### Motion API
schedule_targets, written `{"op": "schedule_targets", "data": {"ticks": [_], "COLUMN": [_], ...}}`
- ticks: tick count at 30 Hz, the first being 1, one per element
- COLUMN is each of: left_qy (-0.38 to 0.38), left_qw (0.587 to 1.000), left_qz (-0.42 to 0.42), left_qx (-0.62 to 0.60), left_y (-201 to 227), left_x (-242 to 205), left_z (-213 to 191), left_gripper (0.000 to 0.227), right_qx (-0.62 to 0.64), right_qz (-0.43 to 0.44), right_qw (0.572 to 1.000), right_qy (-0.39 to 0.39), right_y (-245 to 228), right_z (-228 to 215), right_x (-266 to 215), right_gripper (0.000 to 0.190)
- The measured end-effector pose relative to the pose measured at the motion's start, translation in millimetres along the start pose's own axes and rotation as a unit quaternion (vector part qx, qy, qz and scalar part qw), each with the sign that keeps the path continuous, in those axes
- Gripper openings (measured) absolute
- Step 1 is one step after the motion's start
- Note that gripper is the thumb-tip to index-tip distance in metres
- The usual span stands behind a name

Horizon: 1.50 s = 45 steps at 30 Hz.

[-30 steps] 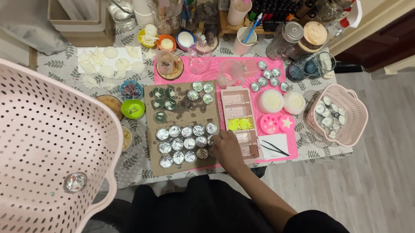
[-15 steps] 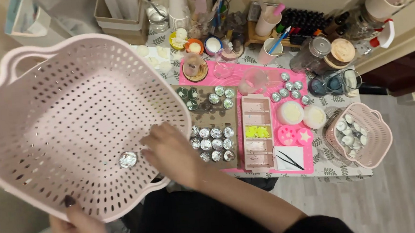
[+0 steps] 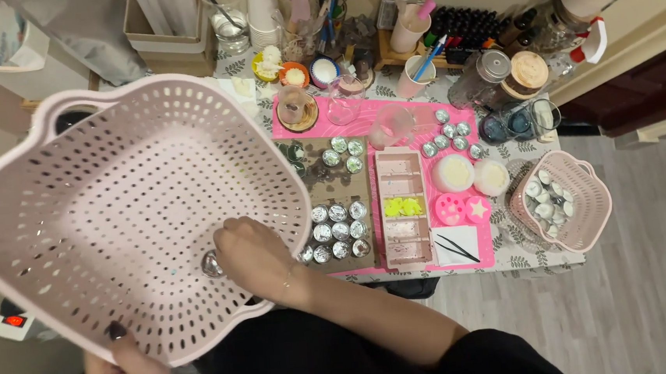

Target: Organizing small candle components and molds into baskets and onto a workspace.

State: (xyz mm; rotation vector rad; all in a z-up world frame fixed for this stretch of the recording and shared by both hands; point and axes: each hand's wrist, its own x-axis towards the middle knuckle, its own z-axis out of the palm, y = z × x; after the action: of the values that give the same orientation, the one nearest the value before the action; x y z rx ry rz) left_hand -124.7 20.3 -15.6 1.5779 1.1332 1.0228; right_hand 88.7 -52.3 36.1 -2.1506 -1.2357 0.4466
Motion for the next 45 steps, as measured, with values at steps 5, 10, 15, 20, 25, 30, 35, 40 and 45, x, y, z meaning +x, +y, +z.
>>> {"op": "schedule_targets", "data": {"ticks": [5, 10, 15, 20, 25, 30, 35, 40, 45], "left_qy": [0.020, -0.004, -0.007, -0.006, 0.000, 0.039, 0.056, 0.060, 0.045], "left_qw": [0.994, 0.988, 0.990, 0.992, 0.993, 0.993, 0.993, 0.990, 0.989], "left_qz": [0.058, 0.113, 0.084, 0.060, 0.036, 0.067, 0.039, 0.043, 0.016], "left_qx": [-0.087, -0.107, -0.109, -0.109, -0.112, -0.090, -0.101, -0.117, -0.138], "left_y": [-11, -3, -5, -4, -3, 17, 22, -9, 5], "left_x": [22, 48, 57, 60, 60, 46, 42, 51, 60], "left_z": [-6, -17, -18, -17, -11, -3, -6, -14, -2], "left_gripper": [0.036, 0.045, 0.050, 0.054, 0.059, 0.048, 0.047, 0.047, 0.051], "right_qx": [0.121, 0.089, -0.073, -0.034, -0.003, -0.014, 0.010, 0.022, 0.140], "right_qz": [0.056, 0.150, 0.265, 0.339, 0.349, 0.320, 0.321, 0.308, 0.303], "right_qw": [0.989, 0.974, 0.949, 0.931, 0.929, 0.937, 0.935, 0.931, 0.918], "right_qy": [0.065, 0.146, 0.152, 0.133, 0.123, 0.143, 0.153, 0.193, 0.213], "right_y": [31, 126, 235, 244, 241, 233, 227, 224, 207], "right_z": [-71, -120, -86, -56, -30, 1, 12, -1, -31], "right_x": [-2, -28, -78, -81, -44, -3, 7, -15, -54], "right_gripper": [0.013, 0.016, 0.016, 0.017, 0.015, 0.015, 0.018, 0.024, 0.027]}}
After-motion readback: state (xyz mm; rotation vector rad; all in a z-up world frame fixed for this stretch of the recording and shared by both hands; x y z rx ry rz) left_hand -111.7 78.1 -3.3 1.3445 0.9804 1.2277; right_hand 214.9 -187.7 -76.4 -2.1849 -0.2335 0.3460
